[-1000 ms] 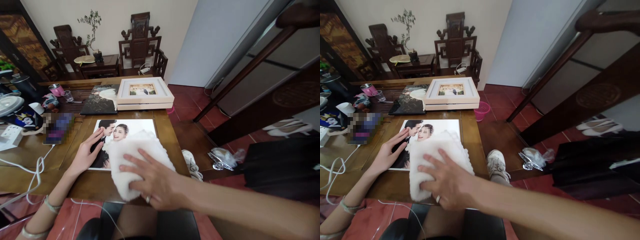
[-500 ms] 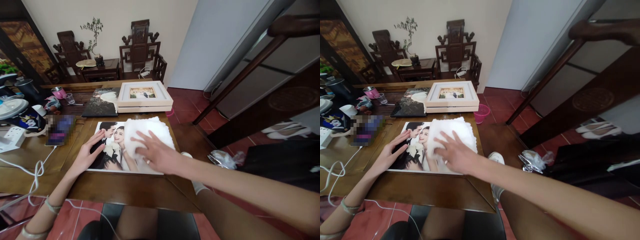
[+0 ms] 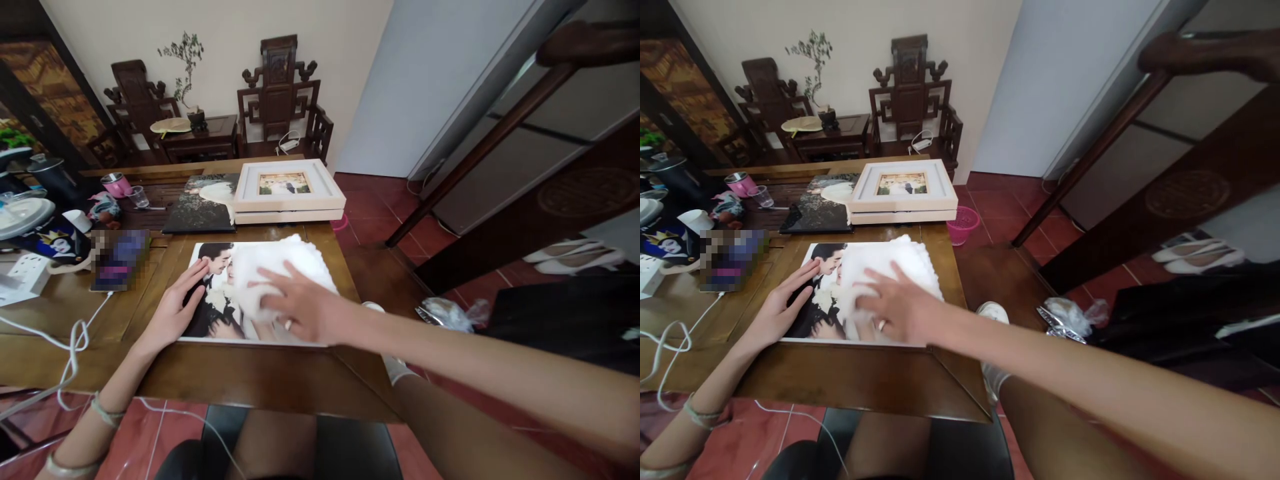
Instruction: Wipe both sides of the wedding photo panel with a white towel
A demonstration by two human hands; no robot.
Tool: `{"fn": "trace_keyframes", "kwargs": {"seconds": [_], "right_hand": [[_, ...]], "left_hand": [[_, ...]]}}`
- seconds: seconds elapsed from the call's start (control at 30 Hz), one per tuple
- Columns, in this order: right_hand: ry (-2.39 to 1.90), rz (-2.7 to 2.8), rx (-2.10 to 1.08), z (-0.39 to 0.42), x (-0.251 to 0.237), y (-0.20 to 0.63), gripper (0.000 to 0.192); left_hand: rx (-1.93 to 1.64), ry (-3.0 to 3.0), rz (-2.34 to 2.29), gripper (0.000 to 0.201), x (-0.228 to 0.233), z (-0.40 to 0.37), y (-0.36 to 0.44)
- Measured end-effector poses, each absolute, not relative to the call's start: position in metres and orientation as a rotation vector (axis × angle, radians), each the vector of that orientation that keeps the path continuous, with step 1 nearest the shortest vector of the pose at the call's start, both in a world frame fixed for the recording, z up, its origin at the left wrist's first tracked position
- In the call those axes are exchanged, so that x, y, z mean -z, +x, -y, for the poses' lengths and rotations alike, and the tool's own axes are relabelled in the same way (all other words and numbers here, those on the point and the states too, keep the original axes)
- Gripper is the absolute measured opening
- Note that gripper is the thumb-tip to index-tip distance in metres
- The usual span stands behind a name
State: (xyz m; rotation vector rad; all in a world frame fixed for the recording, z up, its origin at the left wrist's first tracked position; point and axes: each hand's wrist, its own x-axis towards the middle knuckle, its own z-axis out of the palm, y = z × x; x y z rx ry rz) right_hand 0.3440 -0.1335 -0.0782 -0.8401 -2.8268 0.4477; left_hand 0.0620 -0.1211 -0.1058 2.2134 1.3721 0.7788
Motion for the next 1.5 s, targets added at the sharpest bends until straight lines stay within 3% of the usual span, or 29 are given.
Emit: {"fn": "trace_keyframes", "kwargs": {"seconds": [0.27,0.5,0.67,0.93,1.13,1.27,1.5], "right_hand": [[-1.143,2.675,-0.295,0.073,0.084,0.357,0.038],[-1.01,2.872,-0.423,0.168,0.078,0.323,0.047],[-0.72,2.852,-0.501,0.213,0.073,0.307,0.035],[-0.866,2.811,-0.32,0.13,0.074,0.299,0.042],[-1.111,2.692,-0.293,0.082,0.071,0.29,0.037],[-1.143,2.702,-0.275,0.113,0.077,0.276,0.047],[-0.757,2.828,-0.566,0.204,0.066,0.283,0.037]], "left_hand": [[-0.801,2.201,-1.369,0.046,0.106,0.122,0.061],[-0.807,2.194,-1.393,0.047,0.107,0.121,0.062],[-0.8,2.185,-1.395,0.048,0.104,0.123,0.063],[-0.799,2.223,-1.364,0.048,0.106,0.122,0.059],[-0.816,2.224,-1.354,0.046,0.106,0.122,0.058],[-0.814,2.214,-1.361,0.047,0.105,0.122,0.058],[-0.799,2.204,-1.317,0.048,0.105,0.122,0.055]]}}
